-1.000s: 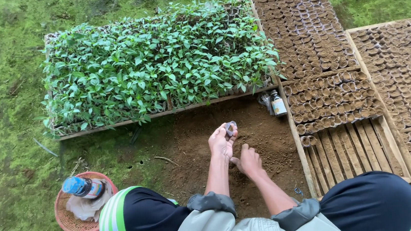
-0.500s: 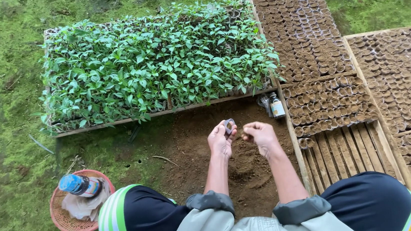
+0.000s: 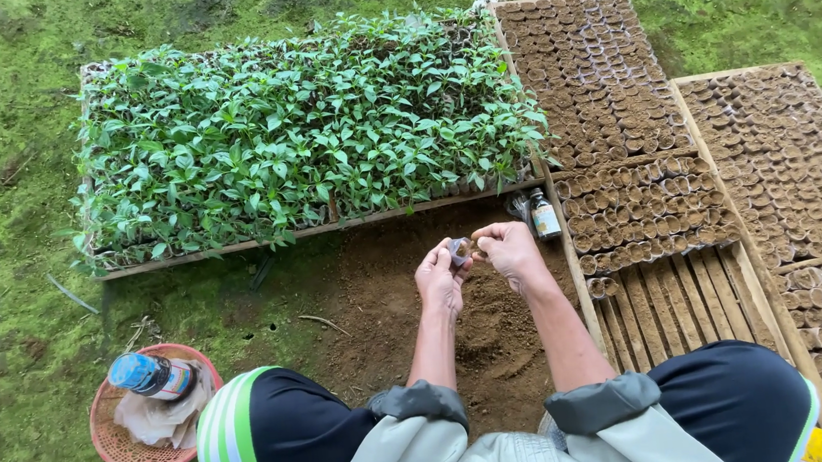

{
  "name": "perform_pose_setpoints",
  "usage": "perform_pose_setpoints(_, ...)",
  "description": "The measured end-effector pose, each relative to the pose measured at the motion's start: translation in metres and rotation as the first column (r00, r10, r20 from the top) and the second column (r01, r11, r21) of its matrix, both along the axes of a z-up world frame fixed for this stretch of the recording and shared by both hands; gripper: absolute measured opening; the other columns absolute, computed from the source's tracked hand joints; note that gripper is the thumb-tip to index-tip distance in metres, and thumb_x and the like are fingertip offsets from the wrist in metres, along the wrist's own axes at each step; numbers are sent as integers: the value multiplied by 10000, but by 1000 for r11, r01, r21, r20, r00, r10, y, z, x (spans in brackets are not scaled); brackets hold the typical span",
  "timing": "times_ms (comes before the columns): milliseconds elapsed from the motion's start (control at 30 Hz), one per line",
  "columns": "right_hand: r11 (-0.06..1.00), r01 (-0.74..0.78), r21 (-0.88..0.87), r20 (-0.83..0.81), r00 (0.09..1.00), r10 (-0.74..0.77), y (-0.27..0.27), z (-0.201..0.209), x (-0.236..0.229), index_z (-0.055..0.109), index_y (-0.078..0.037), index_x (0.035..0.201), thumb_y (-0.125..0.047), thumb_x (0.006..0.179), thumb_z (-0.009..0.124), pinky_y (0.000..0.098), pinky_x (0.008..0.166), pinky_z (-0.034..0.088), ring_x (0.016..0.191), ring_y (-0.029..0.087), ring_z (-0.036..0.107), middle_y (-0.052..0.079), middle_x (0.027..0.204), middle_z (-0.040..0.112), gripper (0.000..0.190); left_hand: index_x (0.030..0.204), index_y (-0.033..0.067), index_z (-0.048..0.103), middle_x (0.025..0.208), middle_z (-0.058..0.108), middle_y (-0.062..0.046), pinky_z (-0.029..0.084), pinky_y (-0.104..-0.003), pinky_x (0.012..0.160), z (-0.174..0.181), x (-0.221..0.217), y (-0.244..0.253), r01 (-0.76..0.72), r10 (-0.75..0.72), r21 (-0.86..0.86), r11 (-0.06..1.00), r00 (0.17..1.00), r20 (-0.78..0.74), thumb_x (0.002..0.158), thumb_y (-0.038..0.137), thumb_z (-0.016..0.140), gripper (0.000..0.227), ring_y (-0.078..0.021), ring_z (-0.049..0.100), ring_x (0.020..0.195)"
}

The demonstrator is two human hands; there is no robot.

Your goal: Folding paper sheets into seedling cups, filling them with soil, and arranging them in a wooden tray.

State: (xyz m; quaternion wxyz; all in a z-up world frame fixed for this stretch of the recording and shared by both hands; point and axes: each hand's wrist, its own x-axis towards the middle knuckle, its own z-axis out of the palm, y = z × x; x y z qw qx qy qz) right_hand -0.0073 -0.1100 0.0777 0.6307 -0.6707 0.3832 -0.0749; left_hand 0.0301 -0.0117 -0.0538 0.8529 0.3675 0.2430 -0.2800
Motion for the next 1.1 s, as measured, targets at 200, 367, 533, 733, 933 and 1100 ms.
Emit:
perform_pose_setpoints(200,996,-8,-87,-42,999,4,1,9,-3,777,26,1046,27,833,633,278,588,621,651,215,744,198,760,722,258,1273,83,672,1152,734,-232,675,-402,793,7,-2,0,-1,1,-8,1000,1000,1,1046,166,553,270,-332,761,944)
perform_pose_setpoints(367,998,20,-59,-26,999,-22,5,9,-1,742,94,1103,40,867,573,379,708,643,784,274,734,315,917,702,295,1271,74,672,1145,735,-231,679,-414,786,4,-3,-3,5,-5,-5,1000,1000,12,1041,162,565,269,-337,760,926)
perform_pose_setpoints(533,996,-1,-93,-46,999,-4,7,12,-1,751,82,1106,40,860,564,420,732,647,819,322,743,340,953,695,312,1271,64,669,1132,731,-234,678,-430,794,7,-4,-4,5,-5,-10,1000,1000,8,1041,152,562,268,-352,760,907)
perform_pose_setpoints(733,936,-156,-314,-208,974,93,14,32,-4,798,-157,1079,-94,861,624,425,776,624,898,294,749,145,944,750,286,1270,32,663,1160,709,-267,670,-459,834,7,-4,-4,-36,32,-84,996,998,-50,1040,123,553,270,-386,748,955)
perform_pose_setpoints(933,745,-344,-572,-246,938,244,10,-7,-14,822,-280,1017,-147,826,658,478,956,558,1089,321,697,48,1135,743,285,1268,17,656,1165,696,-278,671,-451,831,9,-5,-1,-60,49,-125,990,995,-85,1027,99,575,267,-372,741,967)
perform_pose_setpoints(1100,551,-418,-722,-197,888,416,14,-21,-19,807,-121,896,-97,805,695,537,1013,517,1188,454,631,205,1215,698,147,1278,-2,641,1155,704,-271,663,-454,810,8,-3,-1,-64,57,-105,992,996,-67,1022,80,594,273,-336,740,962)
